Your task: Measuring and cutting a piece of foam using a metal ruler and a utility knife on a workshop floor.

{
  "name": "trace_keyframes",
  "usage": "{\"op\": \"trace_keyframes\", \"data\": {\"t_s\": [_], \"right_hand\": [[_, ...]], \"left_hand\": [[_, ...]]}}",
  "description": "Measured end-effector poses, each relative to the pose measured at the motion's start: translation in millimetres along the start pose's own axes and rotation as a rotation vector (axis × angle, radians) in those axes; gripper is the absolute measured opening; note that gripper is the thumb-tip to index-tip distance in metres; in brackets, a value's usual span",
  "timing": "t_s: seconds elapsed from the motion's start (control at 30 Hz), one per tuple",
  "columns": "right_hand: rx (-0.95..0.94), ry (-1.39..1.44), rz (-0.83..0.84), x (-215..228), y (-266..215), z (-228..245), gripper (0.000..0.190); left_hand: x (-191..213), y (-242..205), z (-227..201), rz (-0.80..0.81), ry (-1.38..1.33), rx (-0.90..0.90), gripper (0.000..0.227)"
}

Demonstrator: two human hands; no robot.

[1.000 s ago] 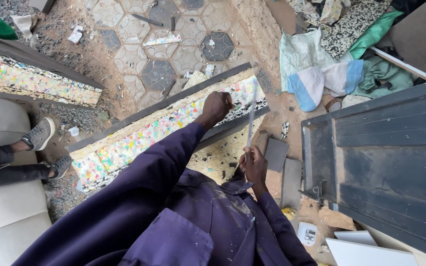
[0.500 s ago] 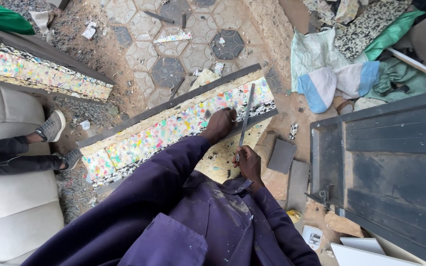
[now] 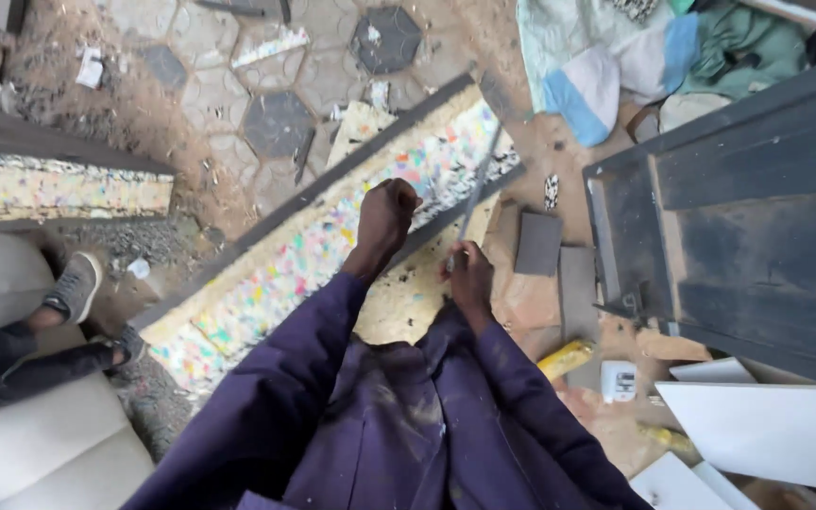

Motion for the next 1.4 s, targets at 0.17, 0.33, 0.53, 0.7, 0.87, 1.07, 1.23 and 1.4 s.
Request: {"op": "trace_keyframes", "data": {"t_s": [0.17, 0.33, 0.53, 0.7, 0.87, 1.07, 1.23, 1.4], "right_hand": [[-0.067, 0.054, -0.107, -7.9, -31.1, 2.2, 0.038], [-0.082, 0.083, -0.105, -32.3, -54.3, 40.1, 0.036], [-0.091, 0.176, -0.141, -51.9, -69.2, 47.5, 0.036], [-0.015, 0.146, -0.123, -41.6, -55.5, 49.7, 0.036], [-0.135, 0.164, -0.106, -42.7, -37.6, 51.7, 0.044], [-0.032, 0.234, -0.149, -52.4, -29.0, 52.4, 0.039], [-0.013, 0.232, -0.272, -63.4, -26.9, 48.1, 0.036], [-0.12, 0.132, -0.335, -94.7, -67.1, 61.1, 0.034]], "left_hand": [[58.7, -28.0, 13.8, 0.024, -0.134, 0.049, 0.008], [77.5, -47.6, 56.0, -0.01, -0.203, 0.011, 0.012], [95.5, -78.6, 37.1, 0.096, -0.104, 0.015, 0.013], [64.3, -59.9, 76.0, 0.171, 0.099, 0.147, 0.02], [67.2, -52.5, 97.7, 0.168, 0.198, 0.191, 0.042], [72.9, -41.2, 106.3, 0.169, 0.269, 0.166, 0.041], [57.8, -25.4, 115.8, 0.177, 0.272, 0.101, 0.042], [49.0, -25.6, 111.2, 0.194, 0.254, 0.066, 0.04]]}}
Point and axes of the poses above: each hand's wrist, its own y-axis towards the middle knuckle, its own x-axis out of the back of the hand, z = x × y, the point moved 4 cm from there along y, towards the middle knuckle, and after that the axes turned 14 degrees about x, right-handed, at the moved point
